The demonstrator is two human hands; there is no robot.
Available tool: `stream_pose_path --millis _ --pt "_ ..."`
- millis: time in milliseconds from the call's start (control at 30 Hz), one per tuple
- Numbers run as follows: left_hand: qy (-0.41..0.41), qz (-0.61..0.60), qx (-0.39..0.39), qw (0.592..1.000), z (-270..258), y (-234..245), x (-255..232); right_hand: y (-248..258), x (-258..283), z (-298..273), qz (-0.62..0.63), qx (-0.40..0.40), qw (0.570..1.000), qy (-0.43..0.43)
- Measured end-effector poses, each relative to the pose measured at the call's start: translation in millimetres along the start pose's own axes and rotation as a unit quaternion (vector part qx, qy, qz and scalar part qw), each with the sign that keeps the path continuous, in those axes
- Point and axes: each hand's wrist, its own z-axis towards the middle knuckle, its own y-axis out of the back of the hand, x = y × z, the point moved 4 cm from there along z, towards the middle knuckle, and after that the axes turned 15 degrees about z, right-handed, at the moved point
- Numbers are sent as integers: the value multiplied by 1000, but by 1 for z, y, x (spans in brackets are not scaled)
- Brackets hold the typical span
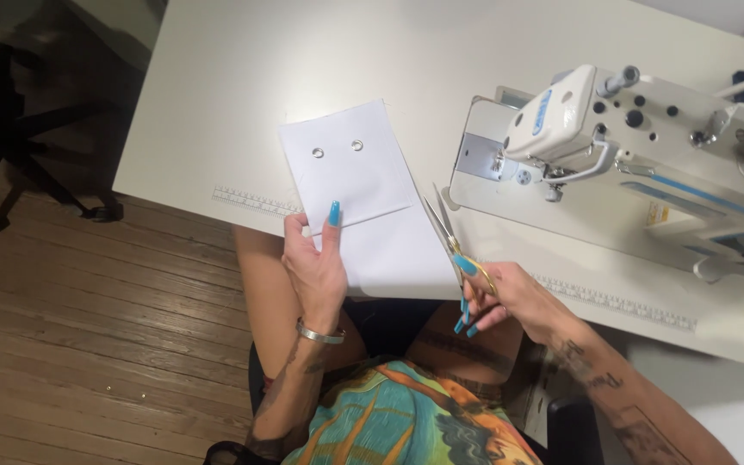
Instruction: Trimming excess threads from a small white fabric piece with grommets using scissors
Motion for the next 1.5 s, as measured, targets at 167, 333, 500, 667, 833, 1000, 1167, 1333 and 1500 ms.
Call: stream_pose_path --millis 167,333,500,667,833,1000,1167,1333,1500 --pt "12 -19 -11 1000 -4 -2 0 0 4 28 4 3 999 35" --pt "10 -37 -15 999 -3 -4 4 -3 0 37 20 -11 998 52" --pt "18 -42 -14 999 -4 -9 14 -8 3 39 30 -20 997 69" --pt "14 -31 -33 999 -6 -1 2 -3 6 28 44 -65 992 96" --pt "4 -57 -86 995 -4 27 -4 42 31 -34 -350 -288 881 134" --pt "-8 44 -2 999 13 33 5 100 32 -52 -639 -310 701 -67" --pt "-92 37 51 994 13 37 -35 110 48 -55 -658 -259 690 -154" --pt "-220 -258 146 929 -4 53 -93 120 49 -45 -577 -238 779 -56" --pt "-396 -238 86 883 -11 75 -139 117 52 -66 -470 -227 853 3"
